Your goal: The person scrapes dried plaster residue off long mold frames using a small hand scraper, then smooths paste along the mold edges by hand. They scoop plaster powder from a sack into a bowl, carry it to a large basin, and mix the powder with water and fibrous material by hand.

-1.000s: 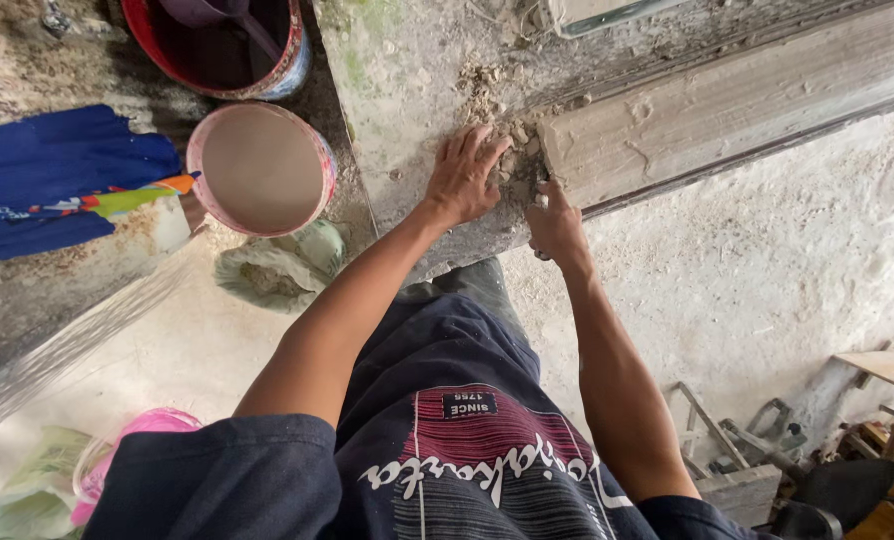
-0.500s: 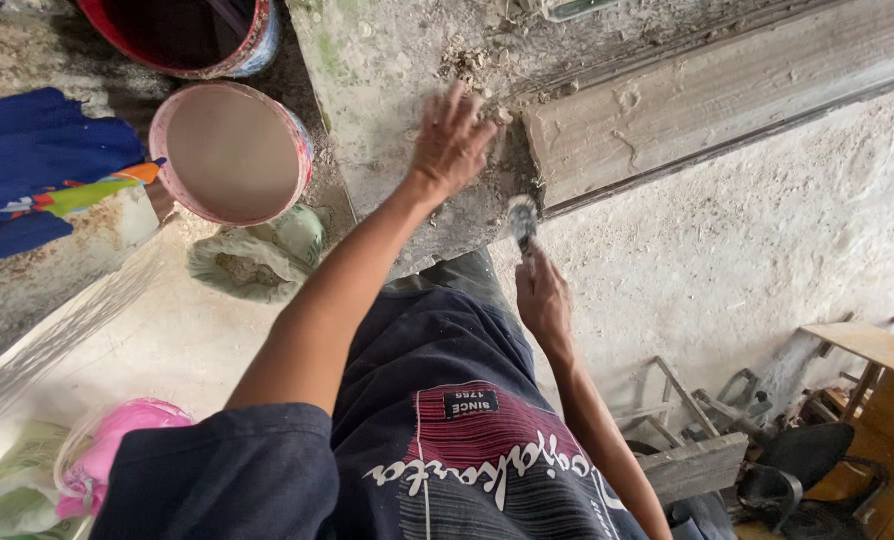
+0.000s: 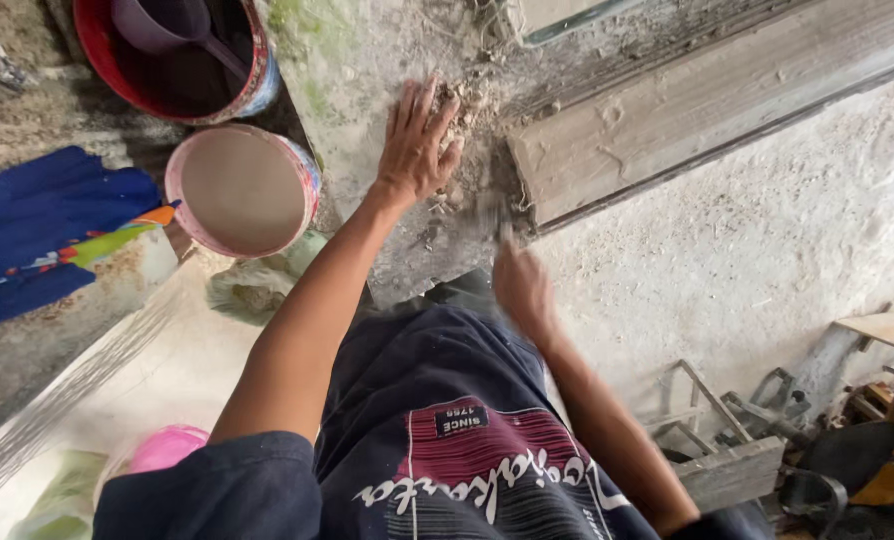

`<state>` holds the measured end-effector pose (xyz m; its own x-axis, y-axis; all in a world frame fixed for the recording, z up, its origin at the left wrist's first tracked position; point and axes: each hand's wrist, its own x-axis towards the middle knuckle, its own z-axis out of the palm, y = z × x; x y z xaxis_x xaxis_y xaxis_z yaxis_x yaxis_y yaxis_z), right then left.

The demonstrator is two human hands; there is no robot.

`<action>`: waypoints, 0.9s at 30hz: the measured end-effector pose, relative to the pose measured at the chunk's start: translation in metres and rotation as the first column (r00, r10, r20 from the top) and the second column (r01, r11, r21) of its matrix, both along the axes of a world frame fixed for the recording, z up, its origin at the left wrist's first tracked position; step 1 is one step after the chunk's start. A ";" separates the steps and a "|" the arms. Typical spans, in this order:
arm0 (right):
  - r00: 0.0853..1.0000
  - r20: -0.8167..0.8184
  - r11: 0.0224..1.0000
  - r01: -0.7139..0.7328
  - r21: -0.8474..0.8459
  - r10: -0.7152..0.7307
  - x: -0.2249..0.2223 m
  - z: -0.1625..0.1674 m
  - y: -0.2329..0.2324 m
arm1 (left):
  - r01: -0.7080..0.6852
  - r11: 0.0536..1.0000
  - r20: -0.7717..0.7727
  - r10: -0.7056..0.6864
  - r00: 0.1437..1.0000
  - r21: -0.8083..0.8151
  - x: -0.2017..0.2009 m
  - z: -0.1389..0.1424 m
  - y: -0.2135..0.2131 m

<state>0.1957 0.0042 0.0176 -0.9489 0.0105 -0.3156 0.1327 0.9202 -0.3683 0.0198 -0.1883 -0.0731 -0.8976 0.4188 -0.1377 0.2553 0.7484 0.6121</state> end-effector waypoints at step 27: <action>0.748 0.596 0.790 0.540 -0.291 -0.292 -0.025 0.010 0.015 | 0.079 0.996 -0.073 -0.075 0.994 0.045 -0.037 -0.002 0.048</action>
<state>0.1702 0.0192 0.0278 -0.5827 0.1154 -0.8045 0.7380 0.4897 -0.4643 -0.0176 -0.1402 -0.0752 -0.8692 0.4917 -0.0526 0.3556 0.6954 0.6245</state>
